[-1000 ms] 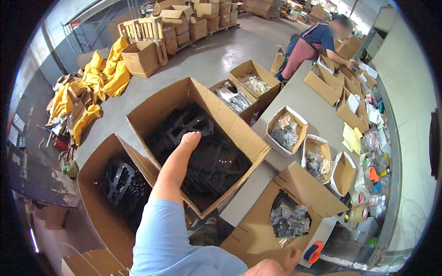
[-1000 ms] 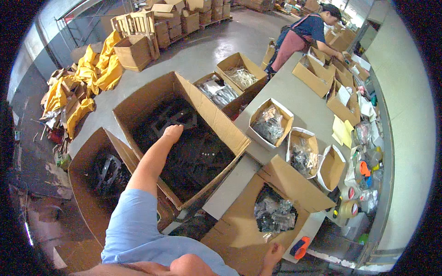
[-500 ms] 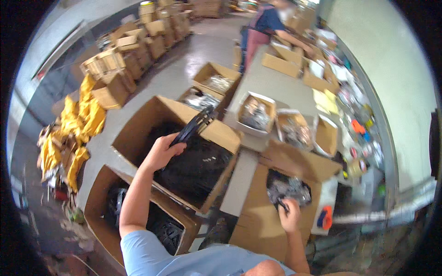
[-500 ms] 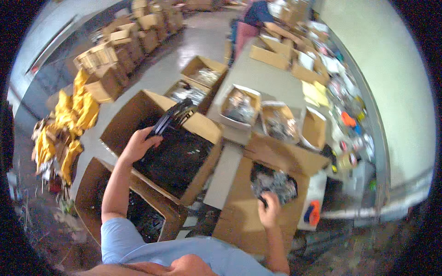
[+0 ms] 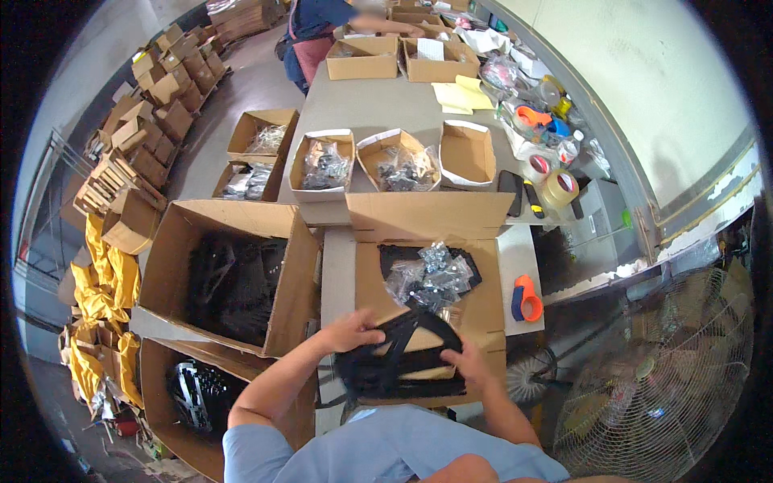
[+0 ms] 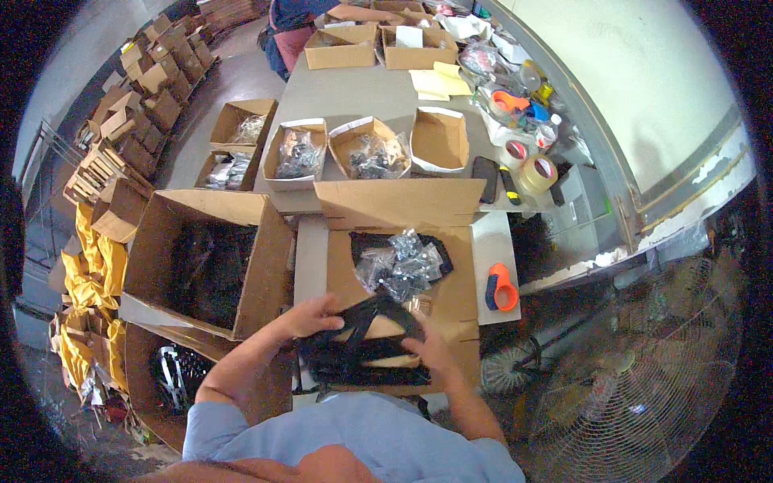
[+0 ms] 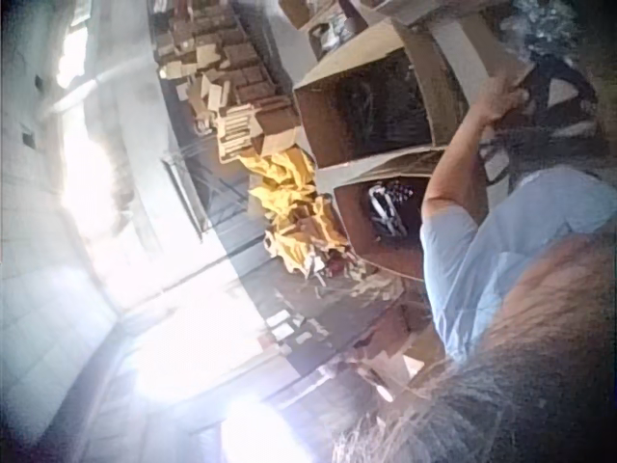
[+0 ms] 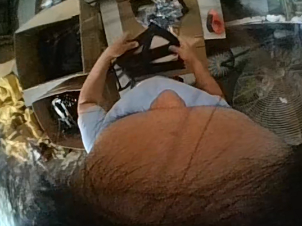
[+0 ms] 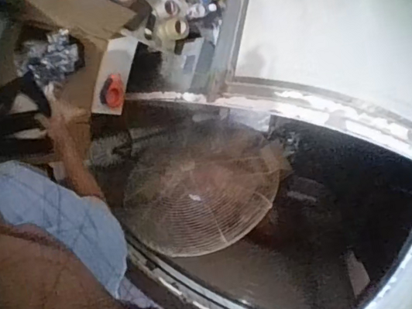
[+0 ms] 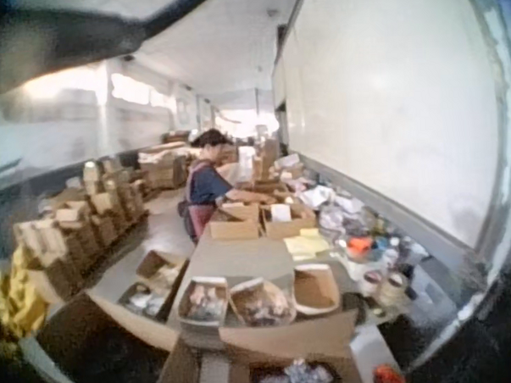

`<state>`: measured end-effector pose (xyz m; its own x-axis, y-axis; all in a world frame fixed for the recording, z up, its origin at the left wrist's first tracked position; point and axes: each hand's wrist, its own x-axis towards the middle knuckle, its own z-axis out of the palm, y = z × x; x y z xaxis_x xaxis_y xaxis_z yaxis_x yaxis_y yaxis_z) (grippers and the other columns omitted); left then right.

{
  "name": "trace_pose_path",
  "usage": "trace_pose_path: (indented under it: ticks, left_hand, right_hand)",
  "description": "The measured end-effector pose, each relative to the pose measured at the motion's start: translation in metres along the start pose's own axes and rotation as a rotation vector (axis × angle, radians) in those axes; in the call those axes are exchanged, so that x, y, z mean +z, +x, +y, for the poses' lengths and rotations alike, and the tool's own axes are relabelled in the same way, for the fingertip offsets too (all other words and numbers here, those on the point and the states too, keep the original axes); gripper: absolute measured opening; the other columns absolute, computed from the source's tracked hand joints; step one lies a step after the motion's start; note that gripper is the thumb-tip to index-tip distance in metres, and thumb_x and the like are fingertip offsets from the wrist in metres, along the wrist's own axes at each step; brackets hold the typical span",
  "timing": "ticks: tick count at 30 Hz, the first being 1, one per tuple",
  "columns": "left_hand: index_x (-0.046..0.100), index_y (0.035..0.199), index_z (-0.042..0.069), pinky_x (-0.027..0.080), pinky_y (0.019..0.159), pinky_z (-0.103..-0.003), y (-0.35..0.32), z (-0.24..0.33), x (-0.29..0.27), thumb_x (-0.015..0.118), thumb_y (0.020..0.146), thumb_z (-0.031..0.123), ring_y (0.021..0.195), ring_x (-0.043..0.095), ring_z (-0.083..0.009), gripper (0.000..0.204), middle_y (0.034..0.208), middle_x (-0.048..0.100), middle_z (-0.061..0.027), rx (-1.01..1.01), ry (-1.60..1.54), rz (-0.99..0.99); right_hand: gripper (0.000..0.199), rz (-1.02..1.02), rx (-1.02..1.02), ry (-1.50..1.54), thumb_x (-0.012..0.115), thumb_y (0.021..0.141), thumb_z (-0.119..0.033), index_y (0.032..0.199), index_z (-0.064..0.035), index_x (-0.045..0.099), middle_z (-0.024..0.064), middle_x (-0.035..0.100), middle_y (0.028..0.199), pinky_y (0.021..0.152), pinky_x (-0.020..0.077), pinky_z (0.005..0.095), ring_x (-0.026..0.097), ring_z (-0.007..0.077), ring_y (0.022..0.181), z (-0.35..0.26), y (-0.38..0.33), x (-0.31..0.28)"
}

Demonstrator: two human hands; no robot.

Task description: The person folds a cardboard box, places plastic-wrapped components inside, and seals it with a tape dispenser.

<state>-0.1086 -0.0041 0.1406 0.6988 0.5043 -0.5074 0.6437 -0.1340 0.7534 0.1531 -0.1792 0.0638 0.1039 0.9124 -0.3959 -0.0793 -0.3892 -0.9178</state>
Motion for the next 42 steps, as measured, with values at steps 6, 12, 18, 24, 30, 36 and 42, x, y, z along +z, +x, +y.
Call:
trace_pose_path:
  ticks: [6, 12, 18, 24, 30, 36, 42]
  left_hand:
    - [0.052, 0.118, 0.006, 0.039, 0.094, -0.044, 0.043, -0.01, 0.084, 0.069, 0.074, 0.021, 0.112, 0.047, -0.0331, 0.05, 0.12, 0.052, -0.0134, 0.392, 0.461, 0.63]
    - [0.037, 0.139, 0.018, 0.029, 0.103, -0.057, 0.029, -0.075, 0.251, 0.062, 0.08, 0.03, 0.133, 0.028, -0.0344, 0.065, 0.147, 0.026, -0.0092, 0.418, 0.892, 0.063]
    - [0.028, 0.143, 0.024, 0.029, 0.103, -0.058, 0.023, -0.066, 0.249, 0.061, 0.079, 0.032, 0.137, 0.022, -0.0364, 0.073, 0.15, 0.021, -0.0087, 0.362, 0.834, -0.028]
    - [0.055, 0.116, 0.018, 0.051, 0.081, -0.044, 0.016, 0.022, 0.146, 0.053, 0.085, 0.028, 0.103, 0.058, -0.0332, 0.033, 0.116, 0.057, -0.0123, 0.188, 0.706, -0.249]
    - [0.063, 0.087, 0.01, 0.053, 0.067, -0.044, 0.111, 0.05, 0.045, 0.051, 0.089, 0.035, 0.08, 0.066, -0.03, 0.028, 0.087, 0.067, -0.0096, 0.085, 0.779, 0.237]
    - [0.045, 0.133, 0.027, 0.03, 0.104, -0.054, 0.171, 0.004, 0.046, 0.038, 0.093, 0.051, 0.134, 0.028, -0.0392, 0.047, 0.149, 0.023, -0.0183, -0.101, 0.768, 0.231]
    - [0.044, 0.134, 0.027, 0.027, 0.105, -0.055, 0.178, -0.026, 0.1, 0.043, 0.092, 0.042, 0.134, 0.03, -0.0335, 0.044, 0.149, 0.025, -0.0154, 0.13, 0.881, 0.468]
  right_hand:
    - [0.053, 0.173, -0.105, 0.152, 0.068, 0.083, -0.025, 0.123, 0.0022, 0.047, 0.0069, 0.059, 0.105, 0.07, 0.0485, 0.0278, 0.056, 0.0129, 0.088, 0.024, 0.1, -0.086]
    - [0.063, 0.41, -0.127, -0.518, 0.075, 0.075, -0.038, 0.112, 0.0034, 0.045, 0.0189, 0.057, 0.098, 0.078, 0.0476, 0.0384, 0.058, 0.0316, 0.091, 0.036, 0.17, -0.087]
    - [0.068, 0.468, -0.198, -0.761, 0.078, 0.07, -0.036, 0.115, 0.0018, 0.044, 0.0257, 0.055, 0.108, 0.089, 0.0432, 0.0443, 0.053, 0.0409, 0.102, 0.032, 0.169, -0.097]
    - [0.071, 0.474, -0.414, -1.057, 0.074, 0.073, -0.034, 0.128, -0.0024, 0.041, 0.0279, 0.043, 0.13, 0.097, 0.0386, 0.0492, 0.041, 0.0439, 0.121, -0.042, 0.192, -0.105]
    - [0.077, 0.318, -0.431, -1.463, 0.06, 0.083, -0.044, 0.143, -0.01, 0.027, 0.0079, 0.021, 0.151, 0.109, 0.0226, 0.0526, 0.021, 0.0359, 0.137, -0.153, 0.253, -0.072]
    - [0.081, 0.302, -0.49, -1.481, 0.059, 0.083, -0.048, 0.145, -0.0099, 0.023, 0.0085, 0.017, 0.152, 0.109, 0.0187, 0.0565, 0.016, 0.0345, 0.139, -0.116, 0.188, -0.048]
    - [0.08, 0.275, -0.53, -1.438, 0.058, 0.082, -0.051, 0.144, -0.0107, 0.028, 0.0055, 0.019, 0.152, 0.105, 0.023, 0.0605, 0.02, 0.0351, 0.138, -0.048, 0.125, -0.054]
